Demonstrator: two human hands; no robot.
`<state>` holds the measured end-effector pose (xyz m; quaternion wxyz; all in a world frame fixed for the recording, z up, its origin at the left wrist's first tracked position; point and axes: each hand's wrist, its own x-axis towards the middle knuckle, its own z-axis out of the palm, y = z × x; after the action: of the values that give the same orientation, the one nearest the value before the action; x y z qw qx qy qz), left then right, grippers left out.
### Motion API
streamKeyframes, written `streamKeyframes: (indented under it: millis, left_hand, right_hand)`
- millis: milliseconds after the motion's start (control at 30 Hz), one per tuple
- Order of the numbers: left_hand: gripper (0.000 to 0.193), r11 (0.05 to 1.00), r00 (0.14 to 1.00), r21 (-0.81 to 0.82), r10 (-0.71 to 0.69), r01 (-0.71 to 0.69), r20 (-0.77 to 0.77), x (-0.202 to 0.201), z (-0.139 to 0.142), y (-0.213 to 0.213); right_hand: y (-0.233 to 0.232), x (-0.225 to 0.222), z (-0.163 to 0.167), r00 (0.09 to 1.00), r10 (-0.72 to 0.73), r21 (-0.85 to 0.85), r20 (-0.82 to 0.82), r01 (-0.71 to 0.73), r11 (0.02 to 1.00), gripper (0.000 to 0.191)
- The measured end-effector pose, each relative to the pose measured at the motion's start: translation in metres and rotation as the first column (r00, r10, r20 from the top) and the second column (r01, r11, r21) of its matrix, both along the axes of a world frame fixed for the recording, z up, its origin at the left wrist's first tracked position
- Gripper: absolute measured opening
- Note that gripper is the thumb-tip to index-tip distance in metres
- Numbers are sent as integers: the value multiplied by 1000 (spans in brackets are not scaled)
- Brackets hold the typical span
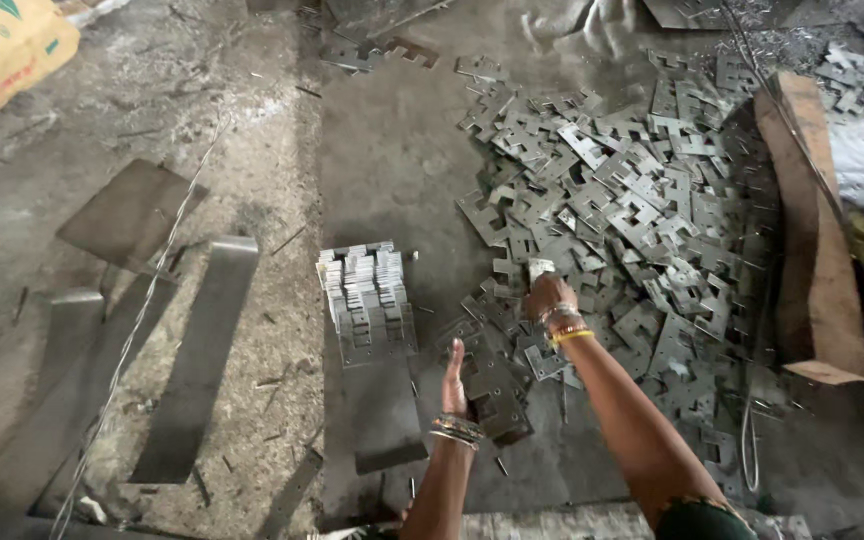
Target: The person sits on the floor and repeatedly picks up small metal brackets from a large pile, stacks them into neat piles, and occasionally uses a small white object to wipe the surfaces of the brackets.
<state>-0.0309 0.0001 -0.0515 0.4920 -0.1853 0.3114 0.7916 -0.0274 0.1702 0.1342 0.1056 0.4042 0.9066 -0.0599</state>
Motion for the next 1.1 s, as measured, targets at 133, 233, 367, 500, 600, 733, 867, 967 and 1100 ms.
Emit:
streamKeyframes:
  millis: [133, 233, 367, 500, 600, 733, 867, 967, 1100]
  left_hand:
    - [79, 1000, 971, 12, 1, 2, -241, 1, -7, 0]
    - [75, 988, 986, 102, -103, 117, -133, 1, -7, -3]
    - [74, 983, 990, 124, -133, 137, -44, 1, -3, -4]
    - [68, 978, 984, 112, -170, 174, -48, 3, -2, -3]
    - [57, 990, 970, 18, -135, 141, -203, 5, -3, -4]
    - [44, 986, 991, 99, -127, 131, -52, 6, 3, -9]
    - [42, 983, 993, 139, -117, 119, -22, 3, 13, -13]
    - [49, 988, 995, 127, -91, 94, -28, 1, 18, -12]
    - [61, 969, 979, 140, -200, 204, -43, 1, 18, -9]
  right_hand:
    - [1, 26, -4, 981, -66, 86, -181, 83, 993, 29]
    - [14, 49, 9, 965, -74, -37, -252, 67, 997, 26]
    - [10, 87, 19, 725, -333, -667, -603, -230, 708, 34]
    - [-19, 108, -3, 945, 18, -159, -326, -73, 985, 36]
    - [-35, 125, -25, 896, 391, 78, -210, -383, 921, 42]
    - [-26, 136, -41, 682, 722, 361, -116, -648, 670, 44]
    - [-9, 134, -37, 896, 445, 74, -11, -443, 894, 42]
    - [-5, 137, -35, 980, 168, -40, 110, -164, 986, 66]
    - [-20, 148, -25, 641, 667, 445, -380, -505, 739, 52]
